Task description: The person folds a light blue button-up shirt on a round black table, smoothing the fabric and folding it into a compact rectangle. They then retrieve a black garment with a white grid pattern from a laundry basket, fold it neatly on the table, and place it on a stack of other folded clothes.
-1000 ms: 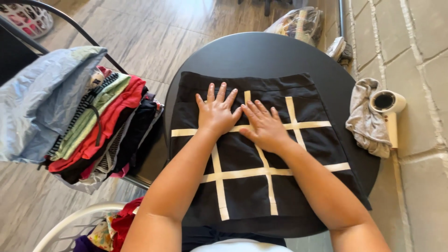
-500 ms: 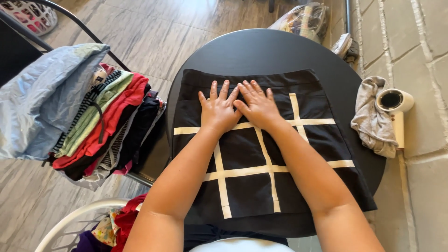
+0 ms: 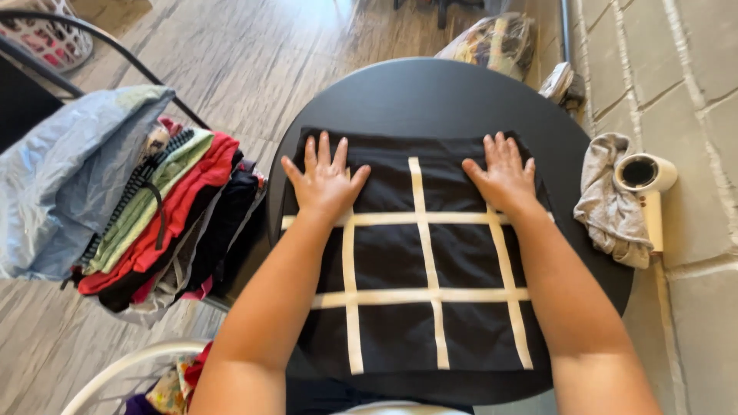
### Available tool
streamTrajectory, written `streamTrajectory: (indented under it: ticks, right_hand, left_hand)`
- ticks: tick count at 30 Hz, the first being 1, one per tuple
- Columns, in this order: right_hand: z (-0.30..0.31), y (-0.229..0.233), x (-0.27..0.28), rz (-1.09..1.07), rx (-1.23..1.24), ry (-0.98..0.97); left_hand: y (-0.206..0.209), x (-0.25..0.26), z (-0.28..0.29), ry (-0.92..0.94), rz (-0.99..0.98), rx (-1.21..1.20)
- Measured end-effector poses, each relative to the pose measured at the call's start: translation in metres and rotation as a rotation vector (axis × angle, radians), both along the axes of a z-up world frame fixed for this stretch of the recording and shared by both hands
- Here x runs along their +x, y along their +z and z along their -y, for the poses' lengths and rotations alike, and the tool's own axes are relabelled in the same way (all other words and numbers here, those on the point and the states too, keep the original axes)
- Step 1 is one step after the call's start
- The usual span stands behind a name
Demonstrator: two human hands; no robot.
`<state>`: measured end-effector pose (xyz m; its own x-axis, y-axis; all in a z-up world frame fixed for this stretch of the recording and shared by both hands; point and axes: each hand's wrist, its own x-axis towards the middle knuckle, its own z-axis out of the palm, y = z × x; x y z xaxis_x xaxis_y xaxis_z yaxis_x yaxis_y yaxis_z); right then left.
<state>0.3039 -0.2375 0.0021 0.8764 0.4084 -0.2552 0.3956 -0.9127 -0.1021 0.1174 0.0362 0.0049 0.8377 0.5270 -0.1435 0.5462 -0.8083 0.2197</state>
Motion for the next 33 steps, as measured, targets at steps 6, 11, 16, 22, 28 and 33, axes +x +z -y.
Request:
streamTrajectory:
  ticks: [6, 11, 16, 22, 28, 33]
  right_hand:
    - [-0.014, -0.008, 0.026, 0.045, 0.023, -0.02]
    - [-0.028, 0.007, 0.021, 0.054, -0.006, -0.052]
    - [-0.026, 0.006, 0.025, 0.044, -0.002, -0.028]
    - [-0.019, 0.003, 0.032, 0.045, -0.011, -0.014]
    - [-0.018, 0.001, 0.031, 0.08, 0.02, -0.024]
    - [-0.02, -0.011, 0.035, 0.119, 0.087, -0.051]
  left_hand:
    - [-0.004, 0.029, -0.017, -0.038, 0.064, 0.03]
    - [-0.011, 0.048, -0.025, -0.033, 0.023, 0.13]
    - [-0.009, 0.041, 0.067, -0.158, 0.227, 0.29]
    - [-0.033, -0.03, 0.124, -0.586, 0.268, 0.039]
    - [-0.011, -0.116, 0.068, -0.44, 0.224, 0.111]
    - [-0.018, -0.144, 0.046, -0.292, 0.167, 0.094]
